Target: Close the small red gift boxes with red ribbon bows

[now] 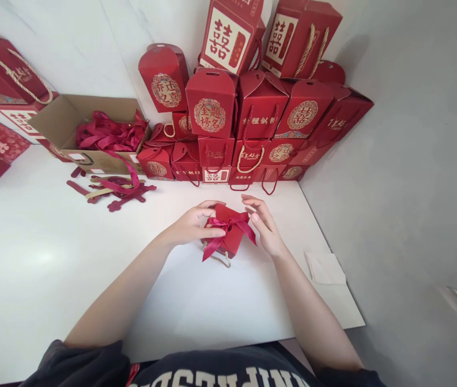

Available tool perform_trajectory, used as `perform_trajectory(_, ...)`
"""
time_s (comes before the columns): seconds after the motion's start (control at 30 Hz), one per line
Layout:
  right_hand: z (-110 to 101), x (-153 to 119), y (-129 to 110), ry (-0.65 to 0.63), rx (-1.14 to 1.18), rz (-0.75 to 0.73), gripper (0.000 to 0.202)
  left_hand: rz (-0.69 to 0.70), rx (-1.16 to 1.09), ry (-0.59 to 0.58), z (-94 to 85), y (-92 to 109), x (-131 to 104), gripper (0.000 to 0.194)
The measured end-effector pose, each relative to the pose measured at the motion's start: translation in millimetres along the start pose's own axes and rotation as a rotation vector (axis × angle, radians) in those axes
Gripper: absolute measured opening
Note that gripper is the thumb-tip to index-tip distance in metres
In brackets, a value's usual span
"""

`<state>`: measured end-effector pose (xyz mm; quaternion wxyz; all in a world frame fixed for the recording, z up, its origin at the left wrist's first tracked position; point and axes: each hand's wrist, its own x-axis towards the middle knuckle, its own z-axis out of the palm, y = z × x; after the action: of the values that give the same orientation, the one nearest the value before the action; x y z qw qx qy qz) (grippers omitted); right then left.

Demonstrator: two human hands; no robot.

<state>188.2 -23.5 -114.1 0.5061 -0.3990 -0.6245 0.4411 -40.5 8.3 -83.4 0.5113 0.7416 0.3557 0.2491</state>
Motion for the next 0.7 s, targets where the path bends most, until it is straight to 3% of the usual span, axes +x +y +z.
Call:
perform_trajectory(0.17,-6,-3,-12,-0.013,-0.476,-0.308,0.016,-0.047,-0.173,0.098,1.4,-7,2,0.030)
perform_trajectory(0.33,-3,-4,-9,0.092,-0.684,-0.512,0.011,0.012,-0.107,0.220,4.8,-13,5,0.034)
perform_trajectory(0.47,-4,-9,-12,0.104,-0.733,-0.587,0.015,0.028,-0.061,0.310,7.0,-15,5,0.036)
perform_trajectory(0.6,-8,-14,-22,-0.028,-0.782,-0.616,0.015,-0.012,-0.124,0.360,9.6,-16,6,0.039)
perform_trajectory(0.7,-13,-18,-30,-0.146,-0.879,-0.557,0.016,-0.043,-0.174,0.362,9.8,-16,7,0.039)
